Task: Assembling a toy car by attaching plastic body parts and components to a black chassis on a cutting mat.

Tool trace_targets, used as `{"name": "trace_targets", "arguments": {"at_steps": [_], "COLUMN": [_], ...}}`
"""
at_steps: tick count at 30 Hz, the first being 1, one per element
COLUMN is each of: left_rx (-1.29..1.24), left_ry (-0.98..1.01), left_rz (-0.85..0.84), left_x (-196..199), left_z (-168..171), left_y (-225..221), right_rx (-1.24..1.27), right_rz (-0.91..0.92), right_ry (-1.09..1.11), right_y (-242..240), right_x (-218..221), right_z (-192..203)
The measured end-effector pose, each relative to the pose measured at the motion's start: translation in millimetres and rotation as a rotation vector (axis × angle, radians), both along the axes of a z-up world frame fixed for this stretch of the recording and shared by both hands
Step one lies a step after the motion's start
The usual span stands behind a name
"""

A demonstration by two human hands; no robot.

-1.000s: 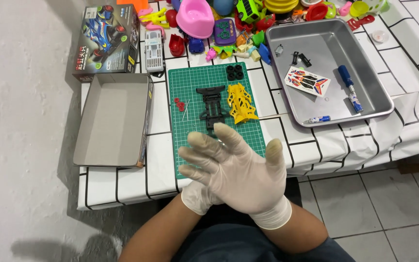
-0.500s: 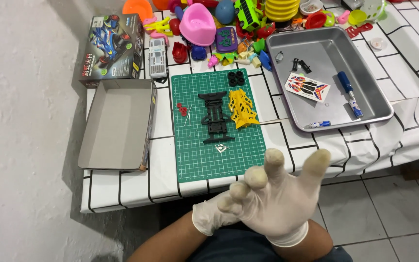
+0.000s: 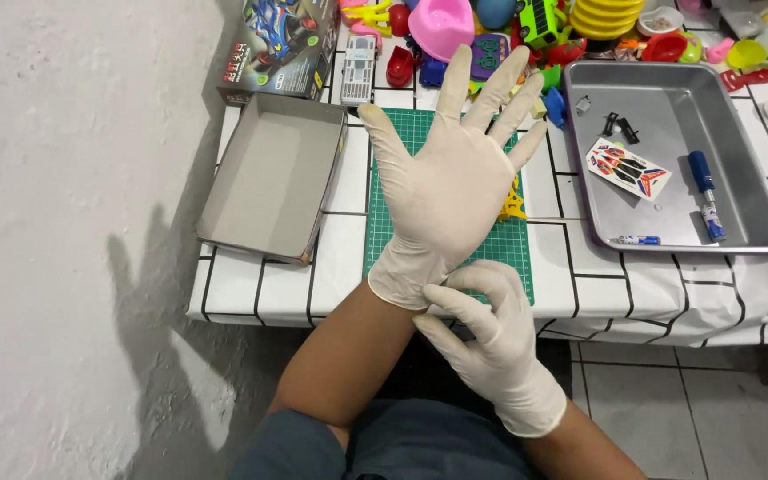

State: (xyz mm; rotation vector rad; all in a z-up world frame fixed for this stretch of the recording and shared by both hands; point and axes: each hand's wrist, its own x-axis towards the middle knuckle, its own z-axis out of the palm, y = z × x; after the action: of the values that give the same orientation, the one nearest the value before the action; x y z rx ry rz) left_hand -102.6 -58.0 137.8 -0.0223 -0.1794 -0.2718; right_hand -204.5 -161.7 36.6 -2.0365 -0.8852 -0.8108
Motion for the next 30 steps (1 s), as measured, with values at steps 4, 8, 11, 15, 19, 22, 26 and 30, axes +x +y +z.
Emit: {"name": "trace_targets", "arguments": {"at_steps": [4, 8, 11, 15, 19, 22, 26, 30], "left_rx": [0.037, 0.08, 0.285, 0.265, 0.051, 0.518, 0.038, -0.024], "left_ry": [-0.138, -0.07, -0.066, -0.085, -0.065, -0.168, -0.141, -0.238], "left_rz": [0.053, 0.115, 0.21, 0.273, 0.185, 0.509, 0.187, 0.086], "left_x": [1.8, 8.9, 12.5, 14.9, 4.5, 1.3, -2.2, -24.8], "left_z": [-2.3, -0.6, 3.6, 12.7, 36.5, 24.4, 35.1, 32.8], "left_y": [-0.4, 4.1, 8.3, 21.2, 33.8, 20.3, 23.0, 14.6], "right_rx": [0.099, 0.067, 0.008, 0.034, 0.149, 0.099, -0.037, 0.052], "right_rz": [-0.026, 0.086, 0.295, 0.374, 0.459, 0.45, 0.324, 0.148], "right_ry": [-0.174, -0.179, -0.086, -0.017, 0.144, 0.144, 0.053, 0.036], "right_y": [12.8, 14.9, 15.2, 16.8, 12.7, 9.7, 16.6, 17.4], "right_x": [5.2, -3.3, -15.2, -24.8, -32.6, -33.6, -33.3, -20.5], "right_z": [-10.3, -0.7, -11.2, -6.5, 1.5, 7.5, 0.4, -8.1]}}
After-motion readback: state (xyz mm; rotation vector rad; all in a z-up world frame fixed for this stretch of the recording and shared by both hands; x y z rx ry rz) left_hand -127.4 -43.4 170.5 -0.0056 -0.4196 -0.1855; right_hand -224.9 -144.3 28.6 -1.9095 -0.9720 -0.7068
